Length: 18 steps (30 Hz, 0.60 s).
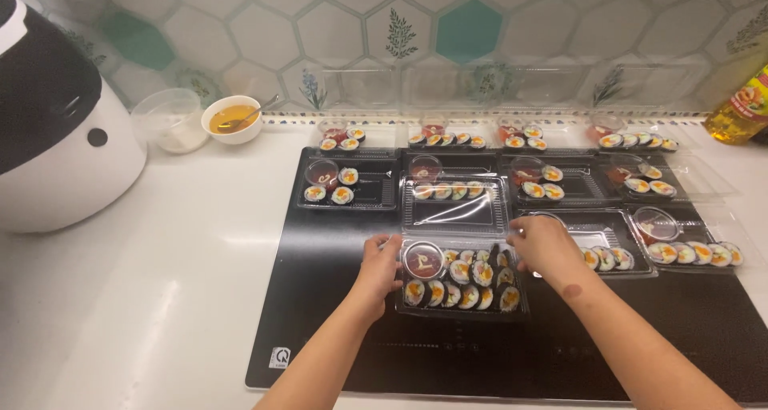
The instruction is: Slicing kimbap rolls into bite-sized pieces and arranging them in plastic containers for sale.
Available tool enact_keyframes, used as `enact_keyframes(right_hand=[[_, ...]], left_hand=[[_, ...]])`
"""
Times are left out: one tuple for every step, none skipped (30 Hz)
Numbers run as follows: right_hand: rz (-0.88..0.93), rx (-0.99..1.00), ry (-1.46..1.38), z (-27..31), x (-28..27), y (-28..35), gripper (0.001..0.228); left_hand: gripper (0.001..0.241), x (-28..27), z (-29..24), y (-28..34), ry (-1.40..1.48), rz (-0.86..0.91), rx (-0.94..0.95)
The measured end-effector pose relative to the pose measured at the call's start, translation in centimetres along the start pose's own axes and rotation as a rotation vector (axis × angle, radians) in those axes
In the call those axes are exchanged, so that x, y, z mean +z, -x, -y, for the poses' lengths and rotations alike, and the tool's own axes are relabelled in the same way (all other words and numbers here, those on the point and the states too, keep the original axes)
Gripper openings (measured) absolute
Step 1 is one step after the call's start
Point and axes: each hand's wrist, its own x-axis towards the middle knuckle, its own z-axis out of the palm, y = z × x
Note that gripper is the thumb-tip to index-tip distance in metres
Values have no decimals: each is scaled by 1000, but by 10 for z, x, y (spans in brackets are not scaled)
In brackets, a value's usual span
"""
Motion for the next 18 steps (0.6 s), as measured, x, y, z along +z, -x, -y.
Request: enact_keyframes(right_hand=[[8,-2,3,-1,0,1,38],[3,-15,28,-1,0,3,37],[-6,-33,53,0,-2,2,37],[-1,-38,57,-1,-5,5,37],[-61,-82,139,2,-8,6,36],[-121,-126,221,5,-12,7,36],[-121,-154,224,17,-19,15,36],[-128,-141,189,30,-26,23,33],[-135,-145,151,50,-33,28,32],[-135,-190,152,67,-34,34,32],[-116,-169,166,87,-33,38,34],[-99,-148,181,107,-30,46,37],[-89,-218,173,119,-14,45,37],[-32,-278,37,133,4,46,35],[41,-344,-106,153,25,46,35],[68,-422,-123,168,55,37,35],[167,-454,-107,188,89,31,36],[264,-485,-83,213,125,26,37]], left_hand=[[63,-1,0,2,3,-5,-5],[63,-2,-1,5,6,-4,-14],[64,-2,-4,6,12,-2,-19],[64,-5,-4,10,18,-8,-20],[64,-8,-7,13,-36,-25,11],[64,-12,-9,17,-91,-41,41],[64,-19,-3,16,-77,-62,52],[57,-26,3,15,-160,-129,181],[52,-38,3,13,-241,-215,316],[52,-51,1,23,-225,-253,333],[45,-67,0,33,-217,-292,466],[39,-85,0,46,-215,-332,599],[39,-107,-5,70,-209,-402,618],[33,-129,-9,97,-172,-426,629],[29,-155,-14,127,-145,-463,645],[29,-185,-9,148,-150,-544,669],[28,-218,-2,171,-151,-589,672],[27,-251,5,195,-151,-633,675]])
